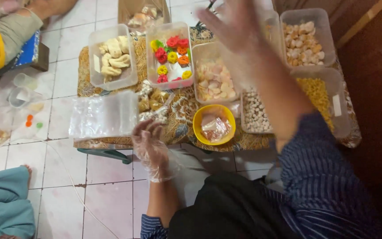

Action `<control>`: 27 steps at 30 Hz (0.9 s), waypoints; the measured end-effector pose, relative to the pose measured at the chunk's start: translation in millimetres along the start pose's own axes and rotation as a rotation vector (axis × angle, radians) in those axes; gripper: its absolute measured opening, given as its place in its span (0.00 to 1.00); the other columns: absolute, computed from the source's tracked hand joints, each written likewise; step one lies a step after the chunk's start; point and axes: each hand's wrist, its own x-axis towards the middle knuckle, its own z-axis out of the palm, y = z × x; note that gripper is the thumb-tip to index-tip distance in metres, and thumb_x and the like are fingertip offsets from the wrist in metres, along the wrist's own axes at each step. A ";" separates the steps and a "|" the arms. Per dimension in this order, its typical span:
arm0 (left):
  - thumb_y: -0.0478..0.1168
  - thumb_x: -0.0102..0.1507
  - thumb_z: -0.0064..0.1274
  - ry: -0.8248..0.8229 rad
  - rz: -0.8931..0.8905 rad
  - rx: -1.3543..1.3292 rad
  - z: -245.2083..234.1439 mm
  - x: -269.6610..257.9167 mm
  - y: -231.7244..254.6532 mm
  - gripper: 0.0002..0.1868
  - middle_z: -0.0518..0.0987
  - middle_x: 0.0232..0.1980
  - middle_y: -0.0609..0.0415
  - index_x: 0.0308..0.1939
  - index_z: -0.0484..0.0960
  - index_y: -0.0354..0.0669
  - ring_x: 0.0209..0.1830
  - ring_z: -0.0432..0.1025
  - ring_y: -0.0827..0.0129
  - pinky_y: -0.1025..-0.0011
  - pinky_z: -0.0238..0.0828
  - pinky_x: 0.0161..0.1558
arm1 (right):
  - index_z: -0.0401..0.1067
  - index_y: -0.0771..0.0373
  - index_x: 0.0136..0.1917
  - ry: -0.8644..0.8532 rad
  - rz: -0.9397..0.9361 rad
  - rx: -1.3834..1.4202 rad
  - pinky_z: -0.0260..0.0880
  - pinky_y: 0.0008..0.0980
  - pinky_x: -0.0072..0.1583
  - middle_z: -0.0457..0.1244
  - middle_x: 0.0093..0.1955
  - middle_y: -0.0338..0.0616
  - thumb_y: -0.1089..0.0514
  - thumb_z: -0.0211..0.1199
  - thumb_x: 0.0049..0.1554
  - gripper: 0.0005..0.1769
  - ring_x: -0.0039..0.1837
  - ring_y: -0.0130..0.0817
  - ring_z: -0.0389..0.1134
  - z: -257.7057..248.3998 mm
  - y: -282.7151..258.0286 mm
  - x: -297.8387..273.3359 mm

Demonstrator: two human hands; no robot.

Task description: The person is manually filling plastic polybags with a variety of snacks and crackers from multiple containers.

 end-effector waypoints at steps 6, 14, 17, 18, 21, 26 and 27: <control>0.38 0.65 0.47 0.207 0.142 0.823 -4.5 33.4 64.9 0.15 0.74 0.52 0.47 0.54 0.74 0.38 0.51 0.70 0.61 0.67 0.74 0.55 | 0.75 0.71 0.58 -0.252 -0.051 -0.202 0.67 0.39 0.69 0.68 0.61 0.56 0.62 0.70 0.59 0.16 0.62 0.42 0.70 -139.3 -28.3 -143.4; 0.61 0.71 0.39 -0.163 -0.385 1.632 -84.3 118.0 -6.8 0.39 0.58 0.77 0.40 0.77 0.54 0.38 0.74 0.55 0.40 0.44 0.56 0.70 | 0.78 0.61 0.55 -0.073 0.279 -0.286 0.67 0.30 0.61 0.70 0.57 0.44 0.56 0.69 0.60 0.11 0.58 0.34 0.71 -222.8 41.8 -261.2; 0.42 0.73 0.47 -0.526 0.702 2.154 -129.1 139.2 -39.0 0.09 0.81 0.50 0.55 0.48 0.85 0.55 0.48 0.76 0.63 0.68 0.78 0.45 | 0.78 0.64 0.53 -0.015 0.272 -0.270 0.66 0.31 0.61 0.70 0.55 0.45 0.60 0.68 0.60 0.08 0.58 0.35 0.71 -232.8 41.4 -265.9; 0.45 0.71 0.48 -0.223 0.078 1.782 -80.7 118.9 -3.0 0.13 0.79 0.56 0.52 0.57 0.80 0.54 0.54 0.74 0.59 0.66 0.73 0.53 | 0.77 0.65 0.53 0.004 0.286 -0.187 0.67 0.31 0.62 0.70 0.55 0.45 0.62 0.67 0.60 0.08 0.58 0.35 0.70 -235.3 42.1 -266.7; 0.49 0.72 0.43 0.100 -0.526 1.282 -3.4 83.7 56.3 0.23 0.74 0.66 0.47 0.70 0.72 0.51 0.57 0.72 0.53 0.59 0.67 0.62 | 0.76 0.66 0.53 0.056 0.355 -0.041 0.70 0.30 0.61 0.70 0.54 0.46 0.63 0.65 0.59 0.08 0.57 0.34 0.71 -235.0 47.3 -266.3; 0.47 0.73 0.36 0.267 -0.334 1.192 -17.7 82.7 45.1 0.18 0.75 0.65 0.47 0.60 0.80 0.52 0.64 0.68 0.51 0.56 0.73 0.59 | 0.77 0.62 0.53 0.014 0.438 -0.009 0.73 0.27 0.58 0.71 0.53 0.43 0.59 0.64 0.59 0.09 0.52 0.31 0.73 -226.9 65.8 -269.3; 0.45 0.67 0.46 0.458 -0.220 0.938 -10.2 76.9 49.7 0.13 0.81 0.57 0.54 0.50 0.84 0.52 0.59 0.75 0.61 0.64 0.77 0.60 | 0.76 0.62 0.52 0.017 0.437 0.056 0.74 0.28 0.60 0.71 0.53 0.42 0.62 0.65 0.58 0.08 0.53 0.30 0.73 -222.3 69.5 -269.9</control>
